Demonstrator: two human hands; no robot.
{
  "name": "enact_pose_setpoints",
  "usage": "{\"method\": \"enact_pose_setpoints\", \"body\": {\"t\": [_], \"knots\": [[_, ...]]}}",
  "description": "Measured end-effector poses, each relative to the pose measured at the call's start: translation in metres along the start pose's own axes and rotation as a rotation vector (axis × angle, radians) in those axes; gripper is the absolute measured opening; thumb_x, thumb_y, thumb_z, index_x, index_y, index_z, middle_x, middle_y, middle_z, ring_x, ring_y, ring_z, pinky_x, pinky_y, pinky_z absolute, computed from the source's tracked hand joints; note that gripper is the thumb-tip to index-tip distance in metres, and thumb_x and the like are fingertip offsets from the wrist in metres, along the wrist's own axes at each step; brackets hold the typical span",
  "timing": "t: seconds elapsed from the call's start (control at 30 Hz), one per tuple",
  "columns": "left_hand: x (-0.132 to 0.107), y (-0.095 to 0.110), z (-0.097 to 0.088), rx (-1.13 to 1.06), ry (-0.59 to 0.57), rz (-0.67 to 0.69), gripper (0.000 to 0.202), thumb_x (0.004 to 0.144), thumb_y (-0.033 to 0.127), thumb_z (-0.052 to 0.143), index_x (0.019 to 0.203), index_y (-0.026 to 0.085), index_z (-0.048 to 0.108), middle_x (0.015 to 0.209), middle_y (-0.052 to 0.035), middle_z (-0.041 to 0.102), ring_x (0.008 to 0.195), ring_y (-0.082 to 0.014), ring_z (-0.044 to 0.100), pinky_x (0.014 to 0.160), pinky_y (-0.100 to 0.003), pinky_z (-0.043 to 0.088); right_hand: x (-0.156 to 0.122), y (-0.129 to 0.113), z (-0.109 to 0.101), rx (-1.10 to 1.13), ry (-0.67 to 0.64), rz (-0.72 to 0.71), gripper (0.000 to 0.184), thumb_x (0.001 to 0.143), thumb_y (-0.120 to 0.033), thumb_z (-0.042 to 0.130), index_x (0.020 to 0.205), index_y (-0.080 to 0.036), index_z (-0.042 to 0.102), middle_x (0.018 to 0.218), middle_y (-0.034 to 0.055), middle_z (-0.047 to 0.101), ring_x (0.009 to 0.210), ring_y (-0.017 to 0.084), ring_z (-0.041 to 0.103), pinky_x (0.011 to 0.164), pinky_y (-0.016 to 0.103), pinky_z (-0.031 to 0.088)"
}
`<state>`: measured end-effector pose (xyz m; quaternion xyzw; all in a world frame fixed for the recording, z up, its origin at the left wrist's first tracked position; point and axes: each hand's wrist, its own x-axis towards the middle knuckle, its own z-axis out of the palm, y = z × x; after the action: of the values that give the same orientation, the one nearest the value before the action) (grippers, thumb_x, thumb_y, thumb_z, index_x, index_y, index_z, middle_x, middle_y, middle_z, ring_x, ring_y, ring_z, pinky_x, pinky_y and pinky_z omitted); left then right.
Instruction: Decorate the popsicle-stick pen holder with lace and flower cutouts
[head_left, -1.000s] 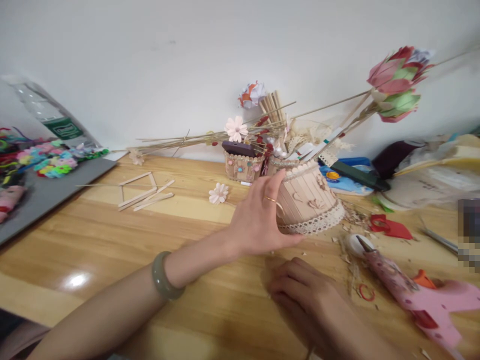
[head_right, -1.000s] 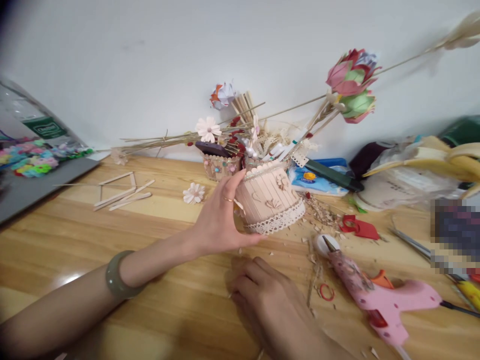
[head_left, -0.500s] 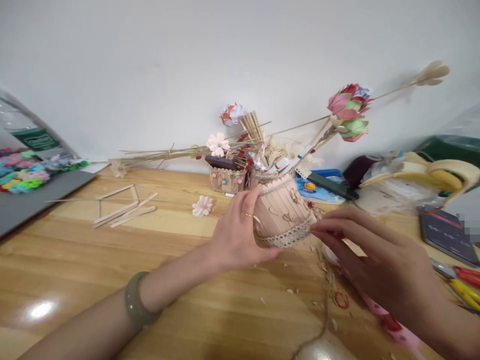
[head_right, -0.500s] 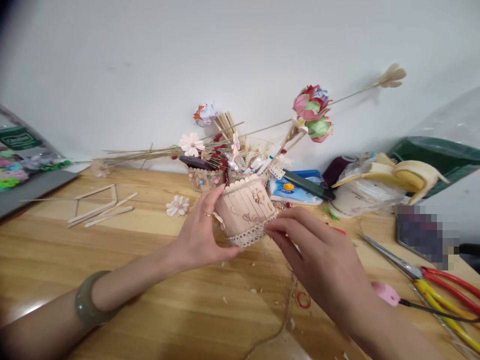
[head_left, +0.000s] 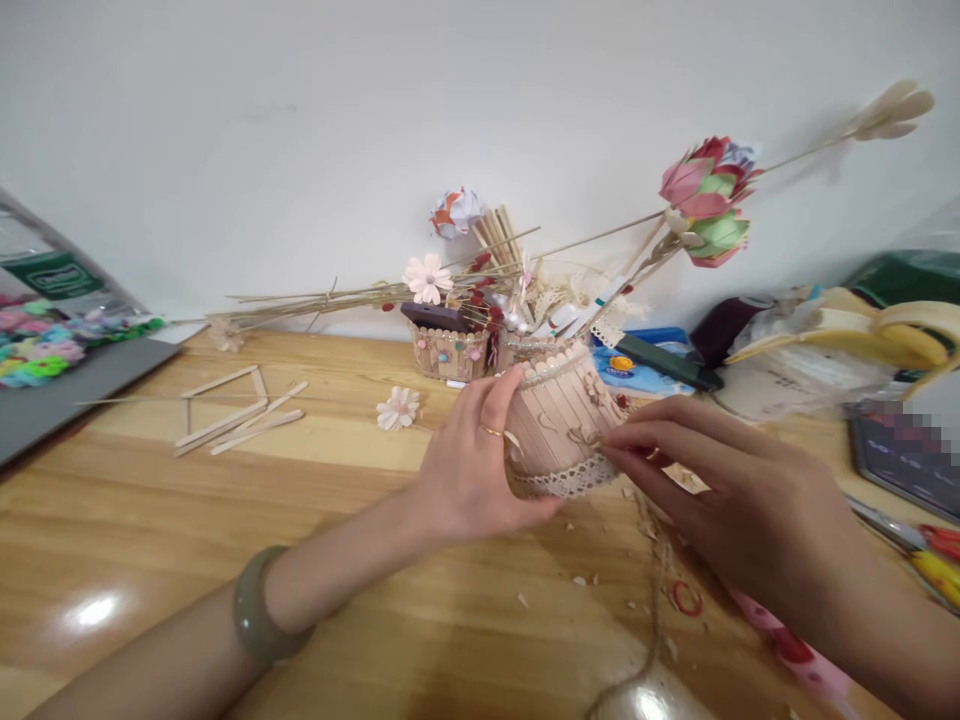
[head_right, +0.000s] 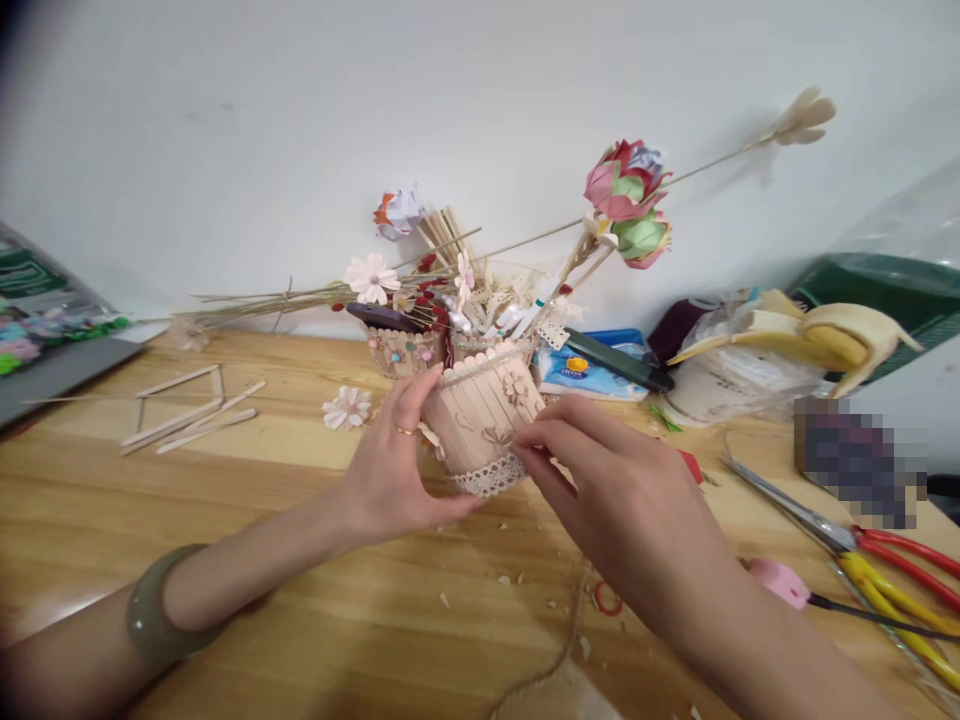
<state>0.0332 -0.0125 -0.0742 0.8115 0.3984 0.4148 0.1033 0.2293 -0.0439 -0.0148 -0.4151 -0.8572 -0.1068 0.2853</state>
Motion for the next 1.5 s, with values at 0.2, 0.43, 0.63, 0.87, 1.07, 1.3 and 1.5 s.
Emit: {"method": "enact_pose_setpoints", "body": {"t": [0.2,0.43,0.63,0.87,1.07,1.3,1.5], "knots": [[0.000,0.000,0.001,0.009,-0.002,0.010,0.101,0.055,0.041,0.073,0.135,0.022,0.013,0.123,-0.0148,0.042,0.116,-0.0341,0.043,0.093,-0.051,0.040,0.003,-0.004,-0.002,0.006,-0.021,0.050,0.015,0.087,-0.022,0.049,0.080,-0.020,0.062,0.081,0.0024,0.065,0.066,0.012,0.061,0.056,0.024,0.047],[0.000,0.000,0.000,-0.007,0.000,0.001,0.101,0.054,0.040,0.073,0.135,0.022,0.014,0.123,-0.0147,0.041,0.115,-0.0333,0.043,0.092,-0.050,0.041,0.004,-0.006,-0.002,-0.012,-0.021,0.110,0.017,0.085,-0.025,0.050,0.074,-0.019,0.062,0.077,0.0014,0.064,0.060,0.012,0.059,0.053,0.026,0.046],[0.000,-0.001,0.000,-0.015,-0.003,-0.004,0.102,0.054,0.042,0.073,0.135,0.025,0.013,0.123,-0.0136,0.041,0.114,-0.0327,0.044,0.090,-0.050,0.042,0.007,-0.001,-0.007,0.130,-0.061,0.168,0.016,0.085,-0.027,0.051,0.079,-0.022,0.065,0.077,0.0012,0.067,0.060,0.011,0.061,0.051,0.023,0.049],[0.000,-0.001,0.000,-0.018,0.008,0.003,0.104,0.053,0.039,0.075,0.135,0.024,0.013,0.121,-0.0138,0.041,0.114,-0.0335,0.043,0.091,-0.050,0.041,-0.008,-0.001,-0.009,0.091,0.038,0.045,0.013,0.086,-0.020,0.051,0.093,-0.022,0.062,0.090,0.0049,0.065,0.075,0.014,0.063,0.063,0.025,0.053],[-0.001,-0.002,0.001,-0.017,0.020,0.017,0.105,0.053,0.040,0.075,0.136,0.025,0.012,0.120,-0.0133,0.041,0.113,-0.0335,0.044,0.092,-0.053,0.039,-0.021,-0.002,0.000,-0.083,0.043,-0.077,0.017,0.087,-0.015,0.049,0.101,-0.018,0.059,0.091,0.0075,0.061,0.073,0.014,0.060,0.058,0.026,0.049],[0.000,-0.001,0.001,-0.028,0.019,0.020,0.103,0.054,0.039,0.074,0.135,0.024,0.013,0.122,-0.0140,0.041,0.114,-0.0332,0.043,0.089,-0.050,0.042,-0.021,-0.001,0.003,-0.066,0.033,-0.094,0.022,0.087,-0.014,0.049,0.107,-0.020,0.055,0.091,0.0079,0.060,0.078,0.017,0.060,0.061,0.029,0.048],[0.000,0.000,0.000,-0.027,0.018,0.015,0.103,0.054,0.039,0.074,0.135,0.024,0.013,0.122,-0.0142,0.041,0.115,-0.0339,0.043,0.091,-0.052,0.040,-0.021,-0.001,0.003,-0.050,0.028,-0.100,0.022,0.087,-0.013,0.048,0.107,-0.021,0.053,0.090,0.0076,0.059,0.078,0.018,0.060,0.062,0.031,0.048]]}}
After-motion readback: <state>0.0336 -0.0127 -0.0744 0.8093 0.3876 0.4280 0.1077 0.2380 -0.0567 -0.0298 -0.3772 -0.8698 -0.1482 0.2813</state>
